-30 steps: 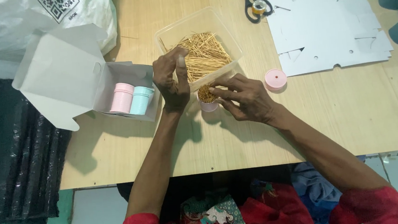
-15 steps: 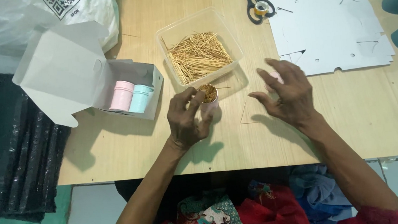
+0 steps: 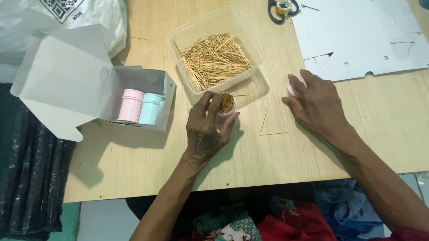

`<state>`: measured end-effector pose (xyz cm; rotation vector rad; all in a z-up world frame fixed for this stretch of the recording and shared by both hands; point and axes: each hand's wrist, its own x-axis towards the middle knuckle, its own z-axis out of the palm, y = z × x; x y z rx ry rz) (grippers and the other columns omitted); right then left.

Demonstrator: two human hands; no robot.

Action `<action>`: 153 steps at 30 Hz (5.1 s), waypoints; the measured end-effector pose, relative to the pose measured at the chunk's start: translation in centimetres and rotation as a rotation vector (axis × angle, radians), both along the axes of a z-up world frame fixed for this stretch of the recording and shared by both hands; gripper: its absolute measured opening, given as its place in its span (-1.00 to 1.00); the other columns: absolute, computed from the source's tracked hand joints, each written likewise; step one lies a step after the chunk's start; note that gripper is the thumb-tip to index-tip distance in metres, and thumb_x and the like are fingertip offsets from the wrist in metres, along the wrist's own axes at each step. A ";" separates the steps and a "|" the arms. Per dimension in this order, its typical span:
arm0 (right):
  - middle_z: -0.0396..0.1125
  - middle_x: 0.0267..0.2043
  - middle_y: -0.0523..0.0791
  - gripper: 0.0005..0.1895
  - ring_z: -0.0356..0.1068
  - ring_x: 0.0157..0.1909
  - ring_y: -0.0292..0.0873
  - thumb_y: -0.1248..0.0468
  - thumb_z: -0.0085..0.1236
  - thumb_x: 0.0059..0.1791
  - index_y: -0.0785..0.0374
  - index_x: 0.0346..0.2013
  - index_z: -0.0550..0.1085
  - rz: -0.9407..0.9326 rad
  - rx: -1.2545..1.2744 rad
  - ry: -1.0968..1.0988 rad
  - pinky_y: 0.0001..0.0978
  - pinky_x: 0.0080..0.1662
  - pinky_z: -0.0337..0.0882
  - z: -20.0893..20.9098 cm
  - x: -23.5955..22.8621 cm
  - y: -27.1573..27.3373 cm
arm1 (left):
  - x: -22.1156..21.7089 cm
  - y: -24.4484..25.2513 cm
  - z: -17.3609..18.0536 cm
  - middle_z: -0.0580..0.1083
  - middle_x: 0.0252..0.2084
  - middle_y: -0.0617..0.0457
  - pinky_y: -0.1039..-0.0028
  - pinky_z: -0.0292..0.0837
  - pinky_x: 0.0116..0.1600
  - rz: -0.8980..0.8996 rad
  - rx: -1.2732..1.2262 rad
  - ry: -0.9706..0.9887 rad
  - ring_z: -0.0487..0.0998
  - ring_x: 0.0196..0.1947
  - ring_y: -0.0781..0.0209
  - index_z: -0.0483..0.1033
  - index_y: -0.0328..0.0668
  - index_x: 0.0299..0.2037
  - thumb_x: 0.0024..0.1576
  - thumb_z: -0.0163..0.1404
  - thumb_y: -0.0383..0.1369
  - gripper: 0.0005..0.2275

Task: The person places wooden sticks into a small pink container, closes it, and puts it into a white box with other containers. They then close the box and wrap it in black bubble wrap.

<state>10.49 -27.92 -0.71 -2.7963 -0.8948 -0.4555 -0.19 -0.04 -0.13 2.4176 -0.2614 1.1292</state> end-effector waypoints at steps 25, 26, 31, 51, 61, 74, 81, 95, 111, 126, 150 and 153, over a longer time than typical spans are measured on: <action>0.43 0.12 0.10 -0.49 0.44 0.20 0.15 0.31 0.42 -0.10 0.30 0.13 0.51 0.708 0.821 0.441 0.03 0.14 0.45 6.2 -0.7 9.9 | 0.7 0.6 2.2 0.61 -0.18 -0.01 0.27 0.56 -0.05 -0.345 -0.416 0.193 0.67 -0.20 -0.02 0.49 -0.14 0.14 0.05 0.27 -0.18 -0.53; 0.43 0.13 0.10 -0.50 0.44 0.19 0.14 0.31 0.40 -0.09 0.29 0.13 0.51 0.701 0.829 0.446 0.02 0.15 0.45 6.1 -0.8 9.9 | 0.7 0.6 2.3 0.61 -0.21 0.01 0.29 0.56 -0.07 -0.369 -0.445 0.192 0.67 -0.24 0.00 0.51 -0.15 0.11 0.04 0.28 -0.20 -0.55; 0.43 0.13 0.10 -0.50 0.45 0.17 0.12 0.32 0.39 -0.09 0.27 0.14 0.52 0.702 0.830 0.452 0.02 0.15 0.44 5.2 -0.7 10.0 | 0.4 0.4 3.9 0.62 -0.30 0.02 0.33 0.57 -0.13 -0.411 -0.483 0.222 0.68 -0.32 0.05 0.55 -0.15 0.04 0.03 0.29 -0.29 -0.62; 0.39 0.19 0.17 -0.50 0.39 0.22 0.29 0.34 0.38 -0.10 0.26 0.14 0.51 0.775 0.749 0.508 0.20 0.18 0.43 5.2 -0.9 10.6 | 0.3 0.7 3.5 0.54 -0.51 -0.15 0.27 0.52 -0.39 -0.310 -0.425 0.233 0.61 -0.52 -0.04 0.56 -0.34 -0.22 0.03 0.28 -0.31 -0.74; 0.38 0.19 0.19 -0.52 0.39 0.21 0.33 0.32 0.35 -0.08 0.26 0.14 0.51 0.766 0.712 0.462 0.20 0.15 0.46 4.5 -1.1 10.4 | 0.3 0.5 1.6 0.61 -0.31 -0.04 0.33 0.56 -0.08 -0.295 -0.488 0.299 0.67 -0.35 0.08 0.44 -0.13 0.21 0.03 0.29 -0.19 -0.46; 0.32 0.30 0.14 -0.47 0.38 0.21 0.29 0.25 0.23 0.01 0.15 0.29 0.41 0.737 0.522 0.195 0.10 0.07 0.52 3.4 -1.9 10.0 | -0.2 0.0 -1.6 0.54 -0.32 -0.30 0.19 0.62 -0.03 -0.109 0.023 0.187 0.66 -0.30 -0.11 0.08 -0.52 0.41 0.23 0.09 -0.25 -0.35; 0.26 0.36 0.09 -0.37 0.37 0.21 0.26 0.27 0.23 -0.02 0.08 0.36 0.34 0.711 0.461 0.109 0.08 0.03 0.56 2.0 -1.8 9.6 | -0.4 -0.3 -0.3 0.55 -0.15 -0.25 0.33 0.60 0.00 -0.120 0.088 0.227 0.65 -0.13 -0.03 0.06 -0.44 0.45 0.29 -0.03 -0.20 -0.39; 0.24 0.36 0.09 -0.45 0.29 0.30 0.26 0.12 0.08 0.06 0.11 0.35 0.34 0.733 0.567 0.221 0.12 0.13 0.49 2.1 -2.0 10.3 | -0.9 -0.2 -1.8 0.49 0.00 -0.35 0.27 0.63 -0.06 -0.107 0.117 0.335 0.63 -0.03 -0.13 -0.10 -0.44 0.47 0.33 -0.12 -0.28 -0.40; 0.33 0.28 0.14 -0.47 0.34 0.26 0.26 0.32 0.23 -0.01 0.17 0.28 0.45 0.717 0.695 0.133 0.08 0.09 0.50 1.0 -2.3 10.7 | -1.7 -0.8 1.9 0.47 0.08 -0.34 0.25 0.62 -0.01 -0.125 0.075 0.384 0.63 -0.01 -0.11 -0.11 -0.34 0.49 0.36 -0.16 -0.22 -0.41; 0.14 0.37 0.25 -0.34 0.31 0.21 0.39 0.26 0.11 -0.01 0.23 0.37 0.17 0.627 0.495 0.153 0.20 0.10 0.48 1.2 -3.1 10.2 | -1.5 -1.0 -0.3 0.46 -0.05 -0.29 0.19 0.64 -0.06 -0.078 0.059 0.410 0.64 -0.09 -0.13 -0.23 -0.27 0.53 0.32 -0.20 -0.06 -0.30; 0.28 0.20 0.29 -0.36 0.47 0.01 0.31 0.26 0.13 0.02 0.40 0.35 0.20 0.606 0.430 0.194 0.07 -0.11 0.56 1.1 -3.1 9.5 | -1.9 -0.7 2.6 0.42 -0.26 0.02 0.37 0.58 -0.09 -0.066 0.087 0.482 0.63 -0.21 0.12 0.20 -0.27 0.25 0.32 -0.20 -0.03 -0.52; 0.36 0.13 0.20 -0.36 0.46 0.04 0.28 0.36 0.19 -0.03 0.38 0.33 0.25 0.629 0.504 0.214 0.08 -0.02 0.53 1.8 -3.1 9.7 | -2.1 -0.7 3.1 0.47 -0.09 -0.19 0.25 0.56 0.09 -0.108 0.044 0.489 0.60 0.03 -0.06 0.04 -0.36 0.39 0.33 -0.15 -0.19 -0.48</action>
